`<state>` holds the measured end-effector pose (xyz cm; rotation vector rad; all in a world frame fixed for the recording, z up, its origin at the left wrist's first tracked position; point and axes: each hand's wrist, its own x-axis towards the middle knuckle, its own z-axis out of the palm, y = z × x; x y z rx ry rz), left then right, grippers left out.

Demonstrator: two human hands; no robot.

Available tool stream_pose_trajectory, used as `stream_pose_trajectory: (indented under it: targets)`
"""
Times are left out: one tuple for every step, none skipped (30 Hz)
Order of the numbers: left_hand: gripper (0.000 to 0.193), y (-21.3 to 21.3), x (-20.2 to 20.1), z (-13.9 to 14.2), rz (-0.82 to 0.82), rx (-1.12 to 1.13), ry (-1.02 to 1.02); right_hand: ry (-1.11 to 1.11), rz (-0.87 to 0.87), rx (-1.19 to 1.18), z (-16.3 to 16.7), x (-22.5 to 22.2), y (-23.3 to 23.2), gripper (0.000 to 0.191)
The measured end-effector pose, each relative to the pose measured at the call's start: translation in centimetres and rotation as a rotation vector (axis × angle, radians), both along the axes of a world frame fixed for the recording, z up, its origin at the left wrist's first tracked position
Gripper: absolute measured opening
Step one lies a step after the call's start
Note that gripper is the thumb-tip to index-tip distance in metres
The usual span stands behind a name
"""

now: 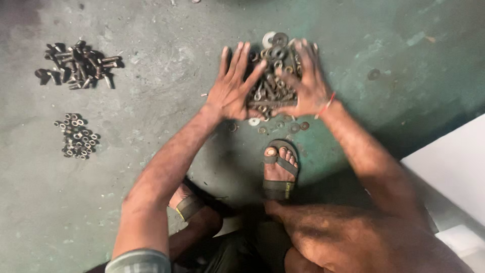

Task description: The person sorts a mixed pile of bolts, nuts, and washers on the floor by hand, separating them into distinct piles. The person then gathers the sorted nuts and washers and places them into a bucket.

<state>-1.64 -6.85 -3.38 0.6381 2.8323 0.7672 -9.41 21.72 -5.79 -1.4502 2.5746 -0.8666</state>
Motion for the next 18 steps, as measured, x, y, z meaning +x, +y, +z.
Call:
stream_pose_trajectory:
  targets:
    - [0.133, 0.1, -1.4, -0.2, 0.003, 0.018, -0.016, -0.016, 0.005, -0.038, -0.3, -1.8, -0.5, 0.121]
    - [0.135, 0.0, -2.8, -0.4, 0.007, 0.033, -0.024, -0.024, 0.012, -0.078, -0.4, -3.7, -1.0, 0.121]
    - [0.133, 0.0, -3.9, -0.5, 0.002, 0.031, -0.021, -0.039, 0.016, -0.119, -0.3, -5.2, -1.5, 0.121]
    - [0.131, 0.0, -4.7, -0.5, -0.003, 0.036, -0.027, -0.053, 0.044, -0.050, -0.1, -6.3, -1.9, 0.115]
    - [0.130, 0.0, -5.2, -0.5, -0.007, 0.042, -0.037, -0.070, 0.073, 0.019, 0.3, -7.0, -2.3, 0.111]
    - [0.124, 0.1, -5.5, -0.5, -0.016, 0.103, 0.006, -0.087, 0.103, 0.088, 0.8, -7.4, -2.6, 0.106]
    - [0.118, 0.3, -5.5, -0.5, -0.028, 0.164, 0.053, -0.089, 0.086, 0.027, 1.3, -7.3, -3.1, 0.099]
    - [0.113, 0.6, -5.5, -0.7, -0.042, 0.221, 0.116, -0.073, 0.069, -0.036, 1.8, -6.9, -3.5, 0.093]
    - [0.105, 0.9, -5.3, -0.9, 0.019, 0.234, 0.121, -0.049, 0.055, -0.104, 2.1, -6.2, -4.1, 0.089]
    - [0.097, 1.6, -4.9, -1.2, 0.089, 0.247, 0.118, -0.087, -0.045, -0.171, 2.3, -5.3, -4.7, 0.084]
    - [0.090, 2.3, -4.4, -1.4, 0.164, 0.260, 0.099, -0.144, -0.144, -0.238, 2.4, -4.1, -5.4, 0.080]
    - [0.086, 3.0, -4.1, -1.7, 0.223, 0.300, 0.125, -0.205, -0.247, -0.302, 2.3, -2.9, -6.1, 0.077]
    - [0.083, 3.8, -3.7, -1.9, 0.281, 0.338, 0.156, -0.242, -0.296, -0.366, 2.1, -1.6, -6.8, 0.076]
    - [0.080, 4.4, -3.5, -2.1, 0.339, 0.373, 0.189, -0.280, -0.343, -0.432, 1.6, -0.4, -7.5, 0.076]
    - [0.078, 5.3, -3.2, -2.2, 0.394, 0.450, 0.193, -0.313, -0.386, -0.496, 1.1, 0.6, -8.0, 0.076]
    - [0.077, 6.0, -3.0, -2.1, 0.444, 0.525, 0.213, -0.335, -0.446, -0.551, 0.5, 1.3, -8.5, 0.074]
    - [0.076, 6.7, -2.9, -2.0, 0.491, 0.598, 0.237, -0.357, -0.503, -0.611, -0.2, 1.8, -8.8, 0.072]
    - [0.069, 7.3, -2.6, -1.8, 0.550, 0.629, 0.198, -0.387, -0.569, -0.666, -0.7, 2.2, -9.1, 0.070]
